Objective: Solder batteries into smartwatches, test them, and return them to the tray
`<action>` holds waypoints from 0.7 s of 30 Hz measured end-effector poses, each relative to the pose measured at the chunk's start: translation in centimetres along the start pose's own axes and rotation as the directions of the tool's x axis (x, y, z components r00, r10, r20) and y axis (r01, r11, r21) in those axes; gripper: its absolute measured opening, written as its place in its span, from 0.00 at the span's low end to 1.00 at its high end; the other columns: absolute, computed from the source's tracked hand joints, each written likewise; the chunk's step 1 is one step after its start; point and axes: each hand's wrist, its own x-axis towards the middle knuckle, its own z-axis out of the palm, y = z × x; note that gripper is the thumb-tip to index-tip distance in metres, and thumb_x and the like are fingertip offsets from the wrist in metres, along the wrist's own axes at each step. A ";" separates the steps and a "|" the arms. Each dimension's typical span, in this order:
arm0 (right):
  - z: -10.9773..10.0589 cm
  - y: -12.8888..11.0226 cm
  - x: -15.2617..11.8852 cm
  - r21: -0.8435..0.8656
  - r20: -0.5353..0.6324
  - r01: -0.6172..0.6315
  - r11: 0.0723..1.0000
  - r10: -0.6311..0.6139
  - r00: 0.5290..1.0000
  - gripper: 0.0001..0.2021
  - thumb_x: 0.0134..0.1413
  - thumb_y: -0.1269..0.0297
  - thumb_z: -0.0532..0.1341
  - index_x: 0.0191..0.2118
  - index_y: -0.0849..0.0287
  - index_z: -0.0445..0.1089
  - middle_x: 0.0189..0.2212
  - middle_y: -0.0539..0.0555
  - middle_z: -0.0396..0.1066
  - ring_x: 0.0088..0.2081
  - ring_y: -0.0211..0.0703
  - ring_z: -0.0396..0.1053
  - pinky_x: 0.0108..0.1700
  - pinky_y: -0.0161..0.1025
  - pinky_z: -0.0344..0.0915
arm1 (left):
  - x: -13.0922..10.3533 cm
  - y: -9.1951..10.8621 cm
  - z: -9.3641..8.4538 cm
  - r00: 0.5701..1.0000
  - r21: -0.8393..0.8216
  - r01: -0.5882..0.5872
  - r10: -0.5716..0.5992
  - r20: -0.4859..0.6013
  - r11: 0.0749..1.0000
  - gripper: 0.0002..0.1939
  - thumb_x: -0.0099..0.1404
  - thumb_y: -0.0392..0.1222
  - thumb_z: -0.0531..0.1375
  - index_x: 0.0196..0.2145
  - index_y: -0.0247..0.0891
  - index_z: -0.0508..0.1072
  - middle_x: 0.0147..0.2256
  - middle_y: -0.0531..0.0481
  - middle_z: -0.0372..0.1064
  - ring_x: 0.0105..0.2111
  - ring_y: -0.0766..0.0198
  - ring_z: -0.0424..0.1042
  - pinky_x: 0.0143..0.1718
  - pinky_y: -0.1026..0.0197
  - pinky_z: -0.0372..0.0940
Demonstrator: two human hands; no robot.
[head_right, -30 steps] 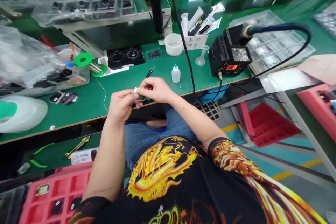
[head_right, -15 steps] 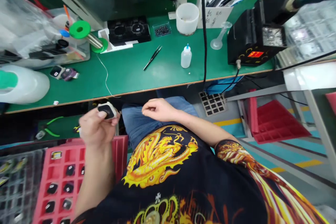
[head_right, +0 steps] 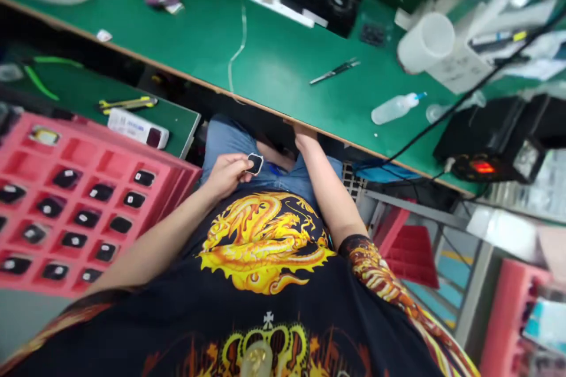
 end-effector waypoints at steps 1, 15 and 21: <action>-0.3 0.1 0.0 -0.005 -0.007 -0.021 1.000 0.021 1.000 0.13 0.66 0.51 0.65 0.42 0.56 0.75 0.34 0.50 0.78 0.38 0.42 0.80 0.42 0.43 0.80 | 0.2 0.1 0.0 1.000 -0.012 -0.005 0.005 0.006 1.000 0.13 0.58 0.49 0.68 0.24 0.36 0.80 0.18 0.48 0.71 0.17 0.68 0.63 0.21 0.65 0.54; -4.4 -0.7 -4.0 -0.112 -0.341 0.076 0.991 -0.110 0.934 0.15 0.64 0.50 0.64 0.45 0.57 0.74 0.33 0.49 0.75 0.31 0.37 0.76 0.26 0.31 0.70 | 0.8 -0.8 -1.2 0.997 -0.013 -0.011 0.012 0.080 1.000 0.13 0.57 0.48 0.66 0.22 0.36 0.77 0.17 0.49 0.70 0.17 0.68 0.62 0.21 0.65 0.54; -3.5 -0.5 -4.7 -0.111 -0.216 0.009 0.994 -0.033 0.976 0.17 0.58 0.50 0.67 0.46 0.56 0.71 0.37 0.48 0.77 0.29 0.34 0.77 0.24 0.29 0.69 | 1.6 -0.7 -0.3 0.992 -0.022 -0.037 0.039 0.117 0.999 0.13 0.57 0.47 0.66 0.22 0.36 0.78 0.17 0.49 0.71 0.18 0.68 0.64 0.22 0.65 0.55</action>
